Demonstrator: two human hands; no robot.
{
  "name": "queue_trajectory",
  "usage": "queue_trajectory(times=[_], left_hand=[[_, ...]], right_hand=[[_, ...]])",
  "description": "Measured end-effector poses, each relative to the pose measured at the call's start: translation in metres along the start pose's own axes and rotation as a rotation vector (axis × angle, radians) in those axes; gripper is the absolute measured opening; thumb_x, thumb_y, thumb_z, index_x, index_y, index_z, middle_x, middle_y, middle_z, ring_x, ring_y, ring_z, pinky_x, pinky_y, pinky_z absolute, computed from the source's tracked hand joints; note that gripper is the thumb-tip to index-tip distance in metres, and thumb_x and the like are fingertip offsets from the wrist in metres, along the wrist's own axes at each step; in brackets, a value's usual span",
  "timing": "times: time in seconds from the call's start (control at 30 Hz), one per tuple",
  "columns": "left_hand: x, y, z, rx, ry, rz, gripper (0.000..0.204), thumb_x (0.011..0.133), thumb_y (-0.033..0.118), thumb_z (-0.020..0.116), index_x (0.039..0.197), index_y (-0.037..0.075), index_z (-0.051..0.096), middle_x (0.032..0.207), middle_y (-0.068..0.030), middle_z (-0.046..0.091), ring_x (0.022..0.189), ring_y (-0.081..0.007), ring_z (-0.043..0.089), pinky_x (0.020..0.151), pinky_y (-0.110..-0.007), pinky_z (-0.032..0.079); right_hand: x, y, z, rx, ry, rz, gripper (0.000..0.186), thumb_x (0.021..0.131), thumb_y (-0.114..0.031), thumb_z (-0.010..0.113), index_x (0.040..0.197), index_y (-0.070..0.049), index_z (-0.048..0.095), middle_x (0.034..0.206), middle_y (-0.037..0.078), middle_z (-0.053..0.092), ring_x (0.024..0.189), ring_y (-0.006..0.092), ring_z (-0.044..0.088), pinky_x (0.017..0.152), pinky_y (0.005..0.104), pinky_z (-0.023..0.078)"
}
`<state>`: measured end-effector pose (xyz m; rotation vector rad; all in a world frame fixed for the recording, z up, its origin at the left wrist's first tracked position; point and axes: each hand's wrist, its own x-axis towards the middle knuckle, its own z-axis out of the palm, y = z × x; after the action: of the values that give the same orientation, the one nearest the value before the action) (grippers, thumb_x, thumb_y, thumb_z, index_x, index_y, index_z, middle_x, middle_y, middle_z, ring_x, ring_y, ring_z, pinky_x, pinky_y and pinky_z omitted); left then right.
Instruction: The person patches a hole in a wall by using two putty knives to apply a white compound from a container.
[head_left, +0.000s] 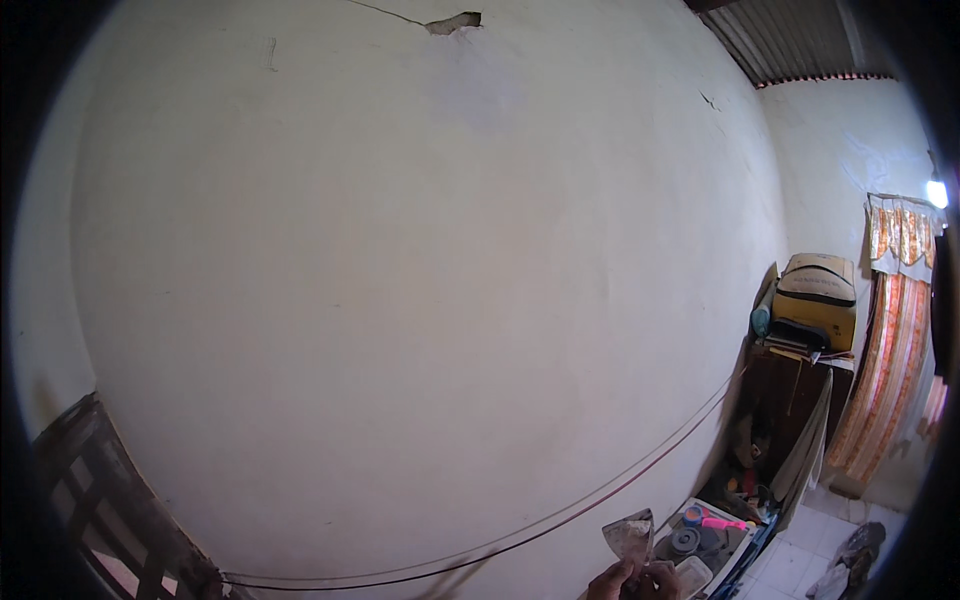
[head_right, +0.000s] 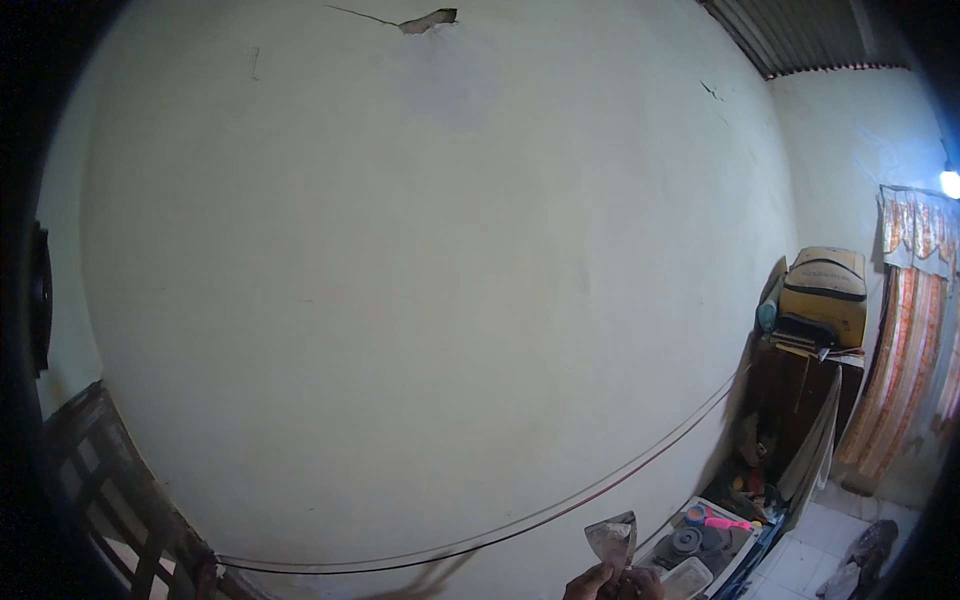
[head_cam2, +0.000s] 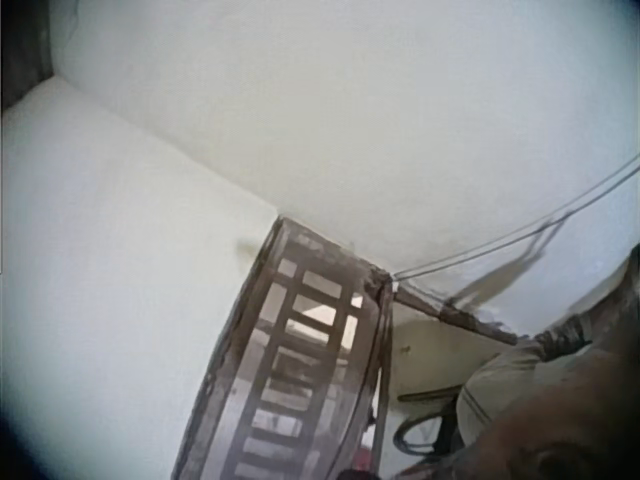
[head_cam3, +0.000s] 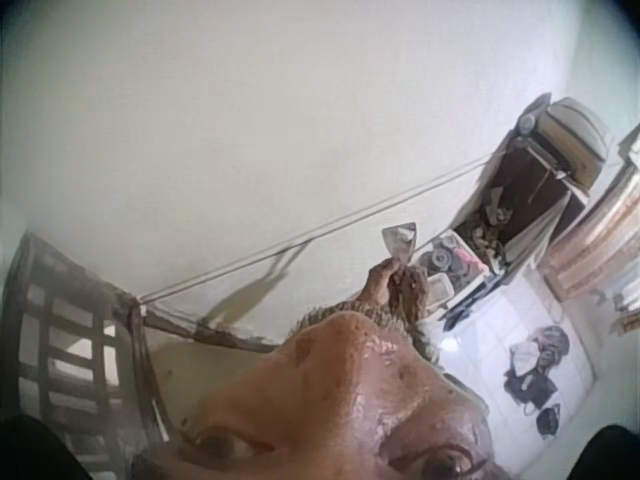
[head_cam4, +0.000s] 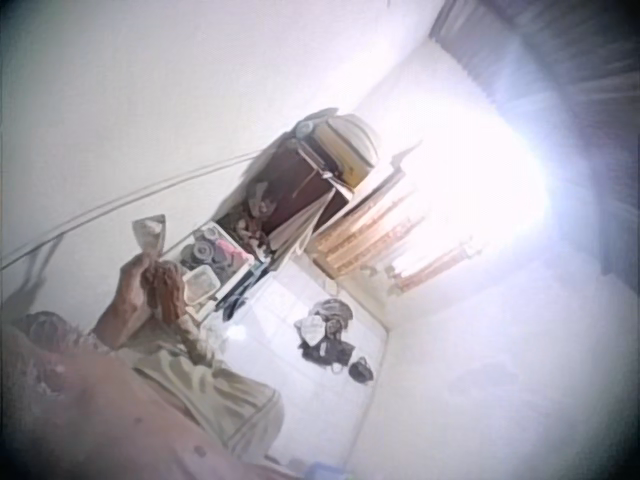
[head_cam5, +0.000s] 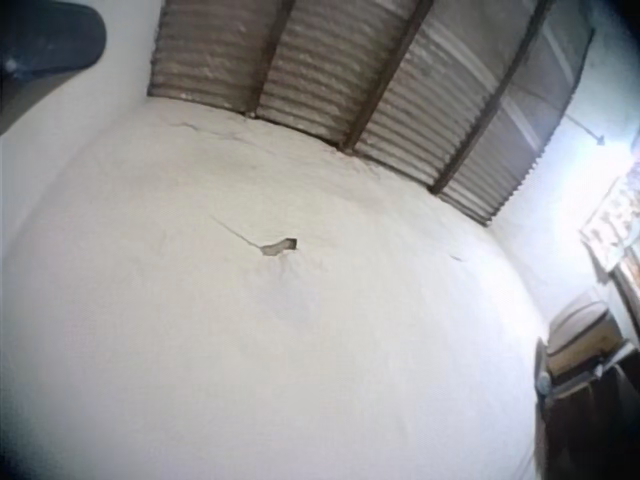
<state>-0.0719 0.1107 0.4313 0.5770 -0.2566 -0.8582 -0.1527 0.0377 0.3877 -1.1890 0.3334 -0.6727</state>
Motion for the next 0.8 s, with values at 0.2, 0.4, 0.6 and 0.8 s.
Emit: queue_trajectory(times=[0.2,0.4,0.6,0.8], left_hand=[[0.005,0.003,-0.020,-0.156,-0.152,-0.037,0.020,0.093,0.028,0.062,0.091,0.008,0.062,0.084,-0.0082,0.066,0.073,-0.0190,0.063,0.063,-0.030,0.052],[-0.024,0.033,0.015,0.142,0.049,0.107,0.023,0.094,0.025,0.062,0.104,0.005,0.064,0.090,-0.0082,0.066,0.077,-0.0178,0.064,0.067,-0.030,0.054],[-0.027,0.054,-0.012,0.514,0.358,0.430,0.029,0.092,0.018,0.065,0.116,0.003,0.063,0.099,-0.0090,0.067,0.086,-0.0176,0.065,0.075,-0.031,0.056],[-0.080,0.126,0.061,0.711,0.225,0.670,0.031,0.093,0.015,0.065,0.121,0.000,0.061,0.104,-0.0115,0.066,0.082,-0.0156,0.064,0.077,-0.034,0.056]], right_hand=[[-0.015,-0.076,0.045,-0.793,0.004,-0.577,0.016,0.097,-0.018,0.056,0.104,-0.005,0.063,0.097,0.005,0.058,0.086,0.0170,0.056,0.075,0.0308,0.046],[-0.010,-0.039,0.029,-0.057,-0.025,0.010,0.016,0.096,-0.016,0.056,0.101,-0.003,0.062,0.088,0.006,0.057,0.067,0.0167,0.055,0.058,0.0255,0.045],[-0.023,-0.163,0.091,0.294,0.112,0.002,0.017,0.099,-0.019,0.053,0.109,-0.006,0.059,0.086,0.005,0.061,0.066,0.0112,0.056,0.053,0.0237,0.045],[0.041,-0.230,0.051,-0.115,-0.058,-0.336,0.029,0.099,-0.031,0.054,0.104,-0.002,0.054,0.067,0.003,0.057,0.046,0.0071,0.049,0.041,0.0227,0.037]])
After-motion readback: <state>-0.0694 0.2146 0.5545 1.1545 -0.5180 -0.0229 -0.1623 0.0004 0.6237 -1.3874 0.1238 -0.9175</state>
